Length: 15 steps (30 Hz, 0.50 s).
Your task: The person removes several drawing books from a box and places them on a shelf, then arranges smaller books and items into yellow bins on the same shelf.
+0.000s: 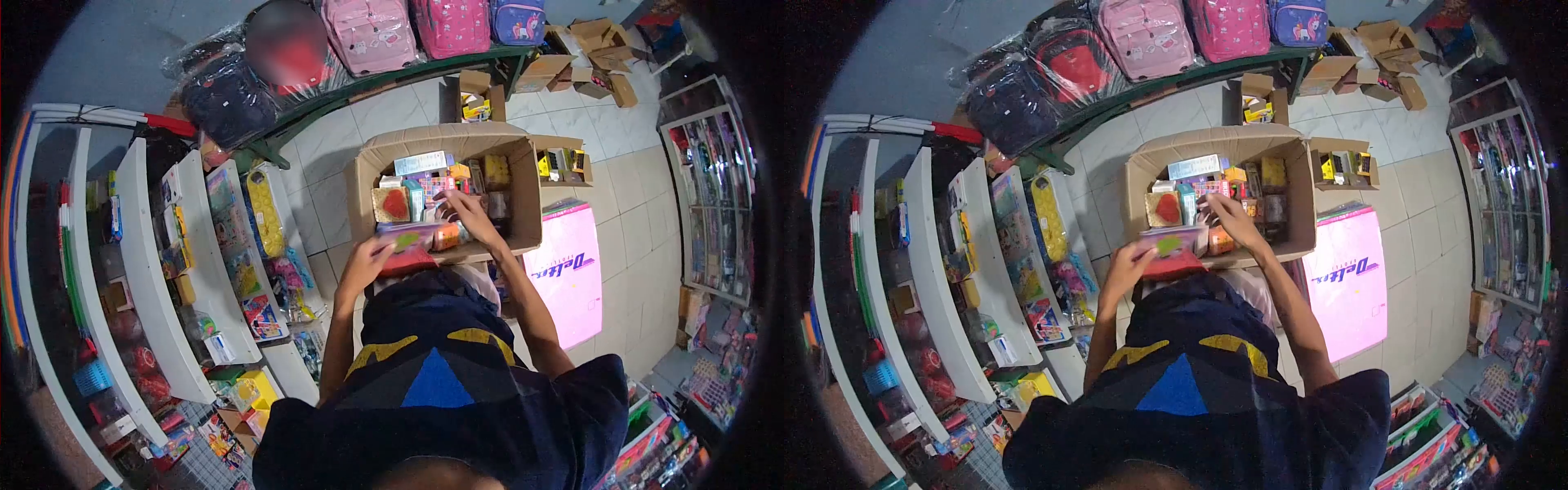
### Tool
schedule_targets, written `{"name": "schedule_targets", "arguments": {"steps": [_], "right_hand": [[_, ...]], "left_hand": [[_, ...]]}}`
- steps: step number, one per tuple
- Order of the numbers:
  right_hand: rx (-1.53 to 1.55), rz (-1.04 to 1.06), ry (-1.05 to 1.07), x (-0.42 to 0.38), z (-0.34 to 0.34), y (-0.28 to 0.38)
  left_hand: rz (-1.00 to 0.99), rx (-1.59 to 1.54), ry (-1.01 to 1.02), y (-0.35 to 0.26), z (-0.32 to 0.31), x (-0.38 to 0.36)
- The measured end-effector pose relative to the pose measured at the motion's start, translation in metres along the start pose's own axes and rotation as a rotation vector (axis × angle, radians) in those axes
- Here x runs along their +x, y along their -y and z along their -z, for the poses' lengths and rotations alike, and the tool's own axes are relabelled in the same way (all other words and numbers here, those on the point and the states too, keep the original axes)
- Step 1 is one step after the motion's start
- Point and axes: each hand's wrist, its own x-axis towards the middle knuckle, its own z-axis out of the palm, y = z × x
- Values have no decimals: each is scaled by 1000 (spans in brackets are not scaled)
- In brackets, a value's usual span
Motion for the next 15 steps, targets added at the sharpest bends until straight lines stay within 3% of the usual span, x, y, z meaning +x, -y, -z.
{"name": "schedule_targets", "arguments": {"steps": [2,4,6,7,10,11,15], "right_hand": [[-125,-66,31,32,-1,-32],[-440,7,152,68,-14,-59],[-780,25,231,105,-30,-91],[-952,-12,178,113,-42,-97],[-1406,148,86,129,-65,-105],[-1463,33,156,133,-68,-105],[-1457,79,-64,128,-76,-149]], "left_hand": [[106,-156,-171,15,11,-20],[212,-309,-335,30,22,-43],[185,-187,-486,33,32,-66],[178,-125,-563,30,33,-78],[284,-10,-718,2,27,-114],[331,-27,-768,-5,19,-124],[622,21,-831,-9,-24,-196]]}}
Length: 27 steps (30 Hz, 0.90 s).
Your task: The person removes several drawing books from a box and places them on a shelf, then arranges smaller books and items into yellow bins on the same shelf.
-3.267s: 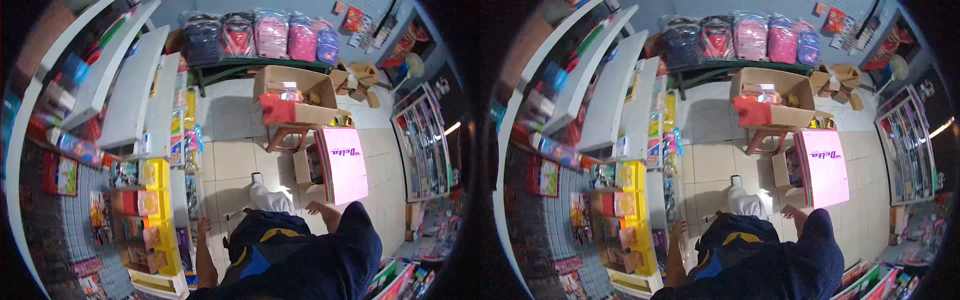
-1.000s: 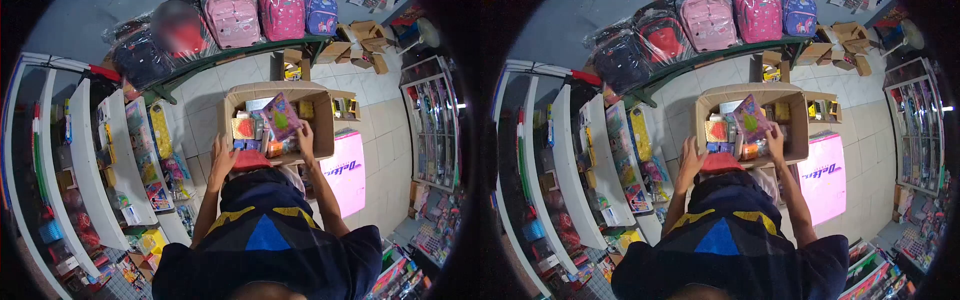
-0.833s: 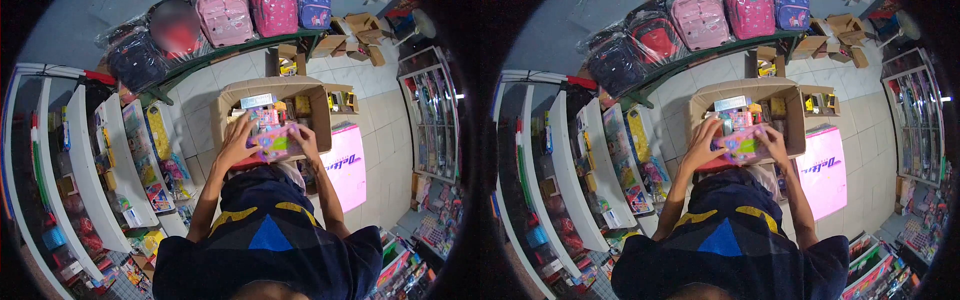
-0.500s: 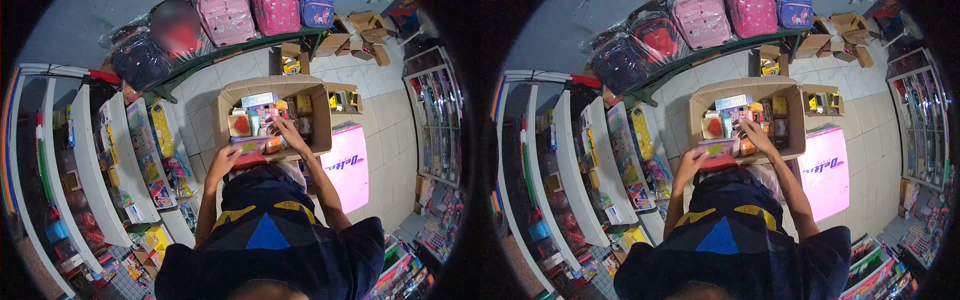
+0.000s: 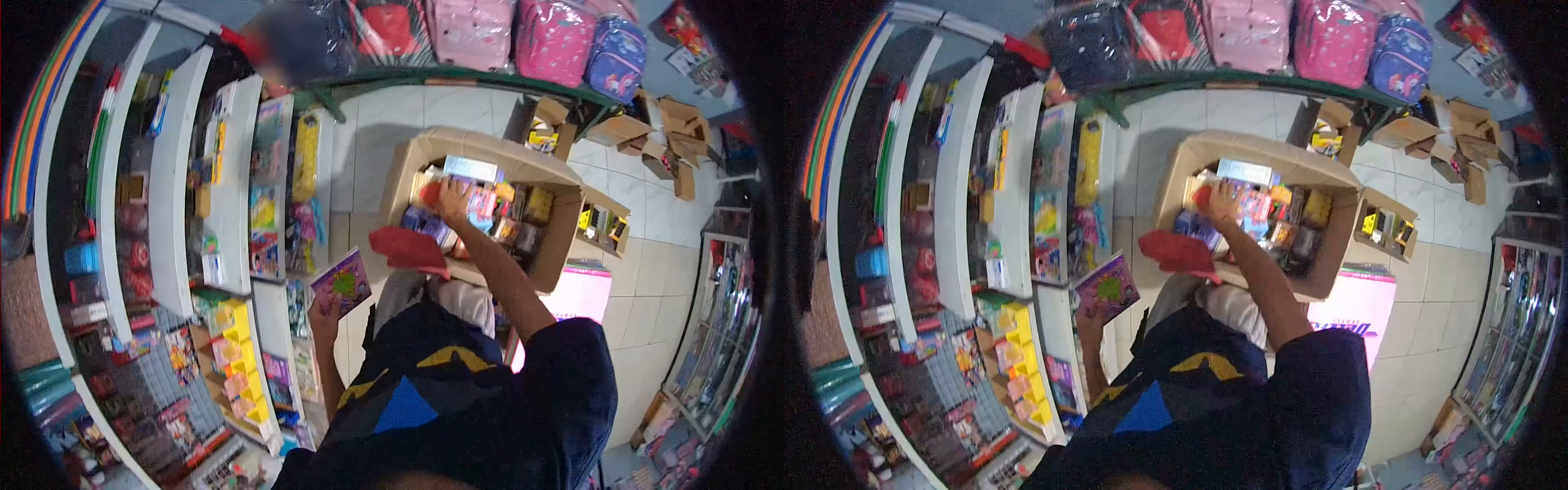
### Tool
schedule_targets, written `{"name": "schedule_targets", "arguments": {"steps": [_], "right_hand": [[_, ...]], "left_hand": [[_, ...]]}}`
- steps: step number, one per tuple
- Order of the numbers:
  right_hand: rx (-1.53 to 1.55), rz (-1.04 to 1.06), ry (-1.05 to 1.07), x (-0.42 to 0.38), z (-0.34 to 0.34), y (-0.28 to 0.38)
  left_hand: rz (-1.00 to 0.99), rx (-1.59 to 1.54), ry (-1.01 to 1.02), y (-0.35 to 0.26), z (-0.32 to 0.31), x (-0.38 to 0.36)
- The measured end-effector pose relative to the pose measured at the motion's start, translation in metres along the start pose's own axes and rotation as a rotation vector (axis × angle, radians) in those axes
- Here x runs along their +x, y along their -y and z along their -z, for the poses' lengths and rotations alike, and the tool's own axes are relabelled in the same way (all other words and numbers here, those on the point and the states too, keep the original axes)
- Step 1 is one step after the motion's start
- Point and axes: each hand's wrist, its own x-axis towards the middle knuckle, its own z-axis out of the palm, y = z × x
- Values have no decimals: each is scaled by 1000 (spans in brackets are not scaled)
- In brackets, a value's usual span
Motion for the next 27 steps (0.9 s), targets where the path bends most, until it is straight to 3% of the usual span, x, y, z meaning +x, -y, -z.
{"name": "schedule_targets", "arguments": {"steps": [2,4,5,6,7,9,11,13,15,20,23,24,27], "right_hand": [[97,20,19,-6,18,-2],[79,25,45,-12,18,-12],[99,-35,64,-7,17,-15],[121,-94,91,-5,16,-16],[142,-149,124,-8,13,-17],[159,-49,46,-10,11,-19],[152,52,-52,-17,8,-17],[192,42,-135,-25,9,-11],[230,22,-172,-28,11,-4],[293,79,-319,-37,16,9],[605,-91,-50,-39,14,8],[657,-141,-167,-48,14,11],[1161,11,-463,-32,-28,-5]], "left_hand": [[121,118,7,11,1,-17],[135,-112,-57,6,-10,-32],[135,-227,-90,4,-16,-34],[0,-223,-145,8,-23,-31],[25,-243,-111,13,-26,-35],[57,-284,-43,13,-31,-28],[13,-114,24,4,-25,-27],[-11,-72,102,-6,-21,-25],[-159,-28,67,2,-18,-26],[-104,-110,116,21,3,-40],[-86,-109,106,57,18,-54],[-77,-165,76,70,23,-63],[-36,-312,-30,104,39,-85]]}}
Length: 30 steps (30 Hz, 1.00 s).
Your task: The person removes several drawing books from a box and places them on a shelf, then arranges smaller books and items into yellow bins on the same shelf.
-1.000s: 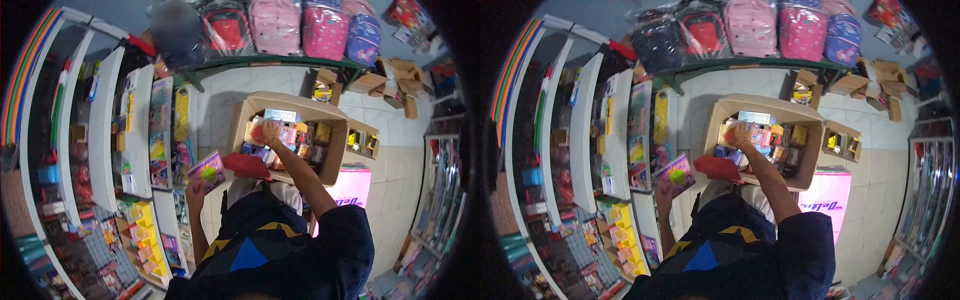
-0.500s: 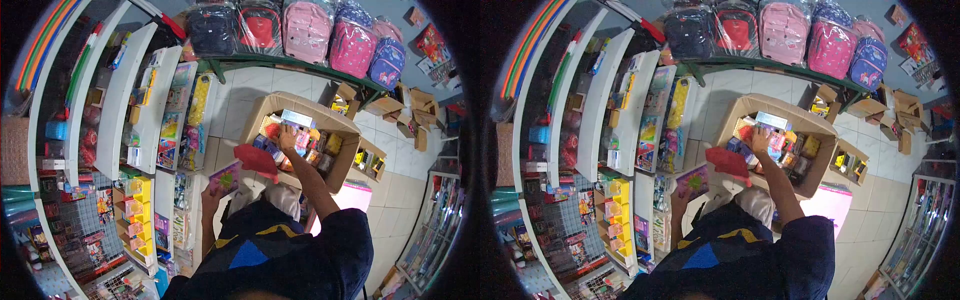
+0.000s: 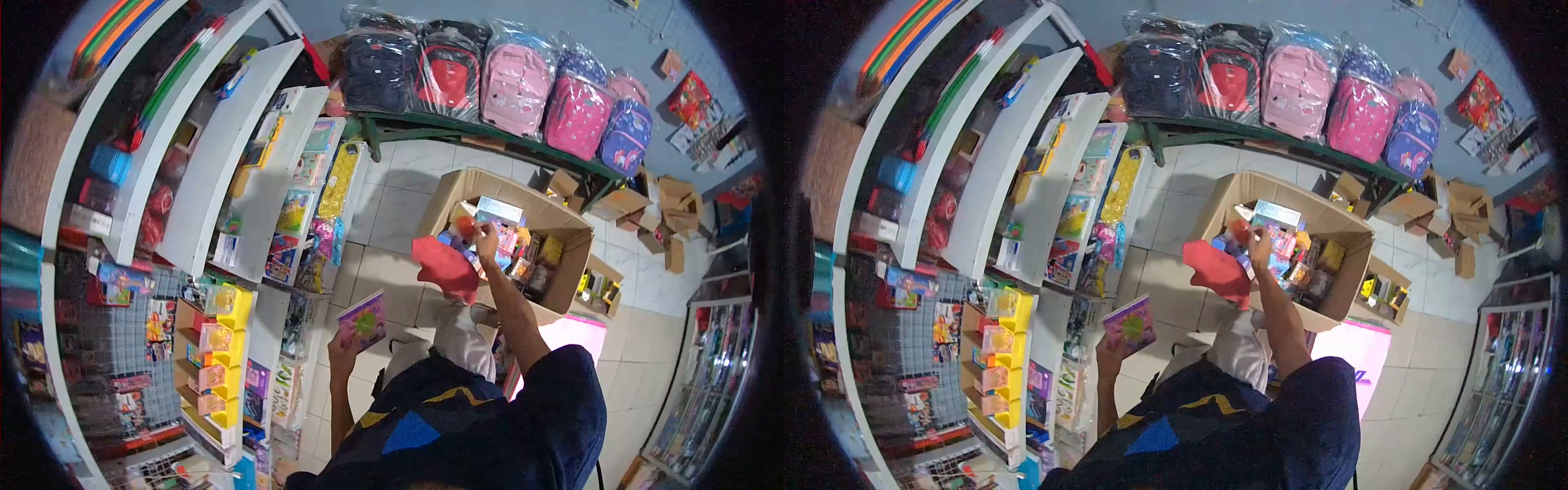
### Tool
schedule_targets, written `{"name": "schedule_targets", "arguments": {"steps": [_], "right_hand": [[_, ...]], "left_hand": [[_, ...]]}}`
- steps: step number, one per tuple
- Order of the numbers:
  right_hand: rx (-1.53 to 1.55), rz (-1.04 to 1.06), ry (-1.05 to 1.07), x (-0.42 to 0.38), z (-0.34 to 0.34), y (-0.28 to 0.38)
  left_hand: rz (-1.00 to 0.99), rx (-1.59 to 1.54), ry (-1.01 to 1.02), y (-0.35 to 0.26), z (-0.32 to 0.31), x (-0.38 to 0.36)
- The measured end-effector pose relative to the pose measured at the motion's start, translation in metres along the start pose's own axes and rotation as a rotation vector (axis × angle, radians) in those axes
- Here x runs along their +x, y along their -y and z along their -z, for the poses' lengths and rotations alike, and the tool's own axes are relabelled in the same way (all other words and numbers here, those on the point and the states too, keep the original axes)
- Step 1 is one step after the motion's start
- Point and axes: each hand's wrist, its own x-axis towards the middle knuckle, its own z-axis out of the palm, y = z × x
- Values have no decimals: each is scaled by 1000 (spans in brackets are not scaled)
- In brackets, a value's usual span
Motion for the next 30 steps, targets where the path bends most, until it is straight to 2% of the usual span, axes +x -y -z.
{"name": "schedule_targets", "arguments": {"steps": [1,2,3,5,7,10,11,12,14,16,17,18,20,21,23,26,27,30], "right_hand": [[31,-94,-105,1,6,23],[2,-69,-132,5,13,44],[84,-48,-143,14,19,48],[266,-99,-181,12,33,77],[444,-155,-243,4,39,147],[526,-230,7,-26,30,208],[514,-344,116,-47,16,254],[419,-307,289,-59,1,257],[248,-207,666,-96,-30,281],[78,-7,983,-141,-69,293],[235,137,1148,-163,-90,300],[61,92,1309,-184,-103,317],[230,-62,1543,-233,-138,339],[205,11,1629,-256,-151,350],[158,175,1757,-289,-168,370],[121,67,1982,-335,-200,365],[172,155,2023,-348,-202,378],[105,6,2193,-380,-218,372]], "left_hand": [[27,-29,-51,8,8,-10],[60,-57,-103,16,17,-23],[161,-278,-115,41,25,-32],[164,-366,-134,42,36,-52],[143,-444,-127,45,41,-59],[-17,-345,-4,41,50,-52],[37,-330,86,40,55,-49],[95,-317,167,38,62,-45],[98,-587,333,25,70,-41],[55,-530,380,20,77,-43],[22,-557,328,20,78,-48],[-10,-584,273,22,83,-57],[85,-475,191,25,107,-86],[134,-413,177,29,120,-99],[172,-425,27,68,127,-128],[131,-537,-212,94,134,-172],[109,-595,-299,99,136,-186],[74,-690,-522,119,134,-221]]}}
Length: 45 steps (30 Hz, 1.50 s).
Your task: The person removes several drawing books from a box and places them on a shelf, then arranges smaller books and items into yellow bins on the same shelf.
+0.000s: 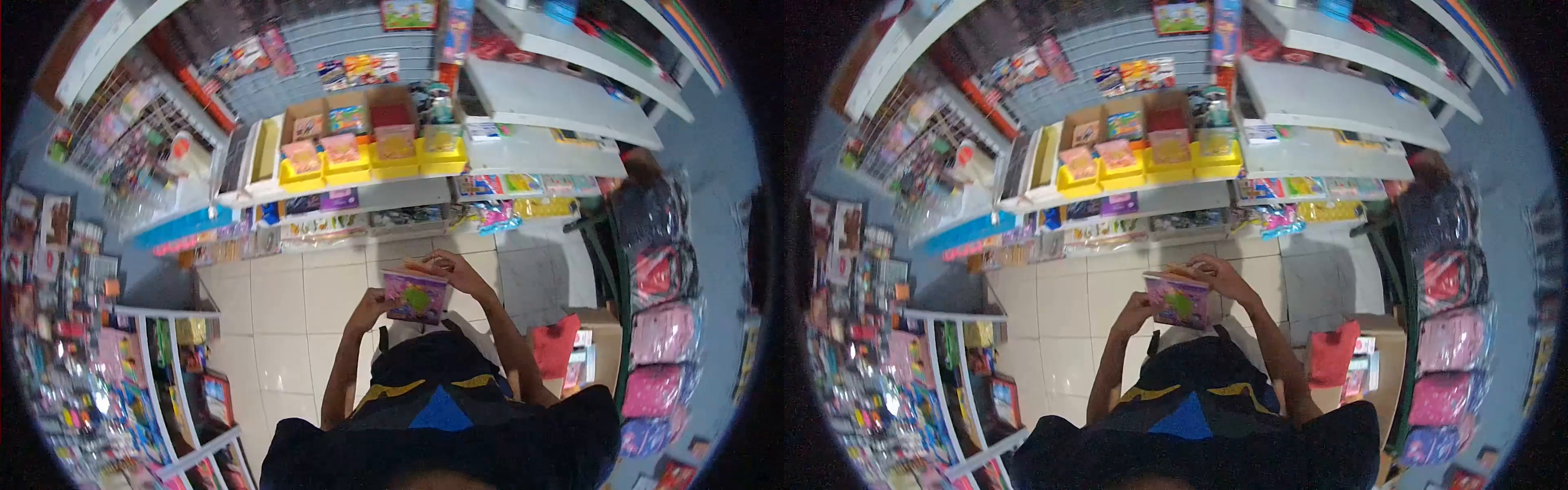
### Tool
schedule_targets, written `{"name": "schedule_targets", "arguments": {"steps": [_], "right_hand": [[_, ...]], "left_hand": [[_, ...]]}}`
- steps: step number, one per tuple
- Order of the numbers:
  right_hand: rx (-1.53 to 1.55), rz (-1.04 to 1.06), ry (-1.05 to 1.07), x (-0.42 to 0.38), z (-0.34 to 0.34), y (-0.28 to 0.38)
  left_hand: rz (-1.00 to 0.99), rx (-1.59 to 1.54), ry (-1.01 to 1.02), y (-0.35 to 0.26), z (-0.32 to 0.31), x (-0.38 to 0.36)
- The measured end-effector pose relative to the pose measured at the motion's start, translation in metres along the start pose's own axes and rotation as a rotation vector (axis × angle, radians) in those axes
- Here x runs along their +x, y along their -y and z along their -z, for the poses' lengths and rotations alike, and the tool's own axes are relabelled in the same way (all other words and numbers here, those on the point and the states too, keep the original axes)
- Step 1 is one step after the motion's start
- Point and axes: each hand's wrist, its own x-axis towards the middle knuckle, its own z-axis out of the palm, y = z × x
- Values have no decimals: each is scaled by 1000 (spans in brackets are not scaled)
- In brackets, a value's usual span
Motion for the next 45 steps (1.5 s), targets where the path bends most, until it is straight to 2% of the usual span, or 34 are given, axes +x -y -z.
{"name": "schedule_targets", "arguments": {"steps": [1,3,6,7,10,12,16,19,21,24,26,27,32,34,35,37,41,45], "right_hand": [[10,-43,63,7,-4,-3],[26,-113,180,21,-9,-5],[89,-94,326,40,-21,-4],[44,-125,305,46,-24,-3],[109,-8,341,65,-26,-5],[129,-25,339,78,-19,-8],[122,-102,203,100,13,-14],[249,-185,-6,113,44,-9],[361,-153,-110,116,70,-6],[488,-180,-250,122,113,-3],[558,-231,-328,128,137,-6],[662,-149,-311,127,144,-6],[637,-157,-212,157,162,7],[528,-150,-227,173,155,15],[525,-66,-226,183,148,19],[562,-56,-168,204,139,24],[554,-57,-129,237,110,36],[520,-70,-201,256,78,52]], "left_hand": [[74,3,-106,1,6,-9],[37,-89,-228,1,9,-26],[40,-109,-365,-7,10,-44],[29,-151,-361,-7,11,-46],[56,-174,-377,-13,12,-41],[70,-182,-389,-15,16,-26],[45,-227,-334,-18,27,29],[62,-217,-286,-36,29,76],[78,-248,-261,-53,29,106],[59,-88,-220,-67,40,144],[4,-222,-233,-65,48,165],[-24,-245,-237,-72,52,169],[-87,-466,-466,-84,68,179],[-104,-502,-514,-95,77,175],[-120,-512,-549,-100,81,175],[-210,-500,-584,-105,93,171],[-231,-621,-642,-110,125,173],[-270,-554,-719,-139,150,169]]}}
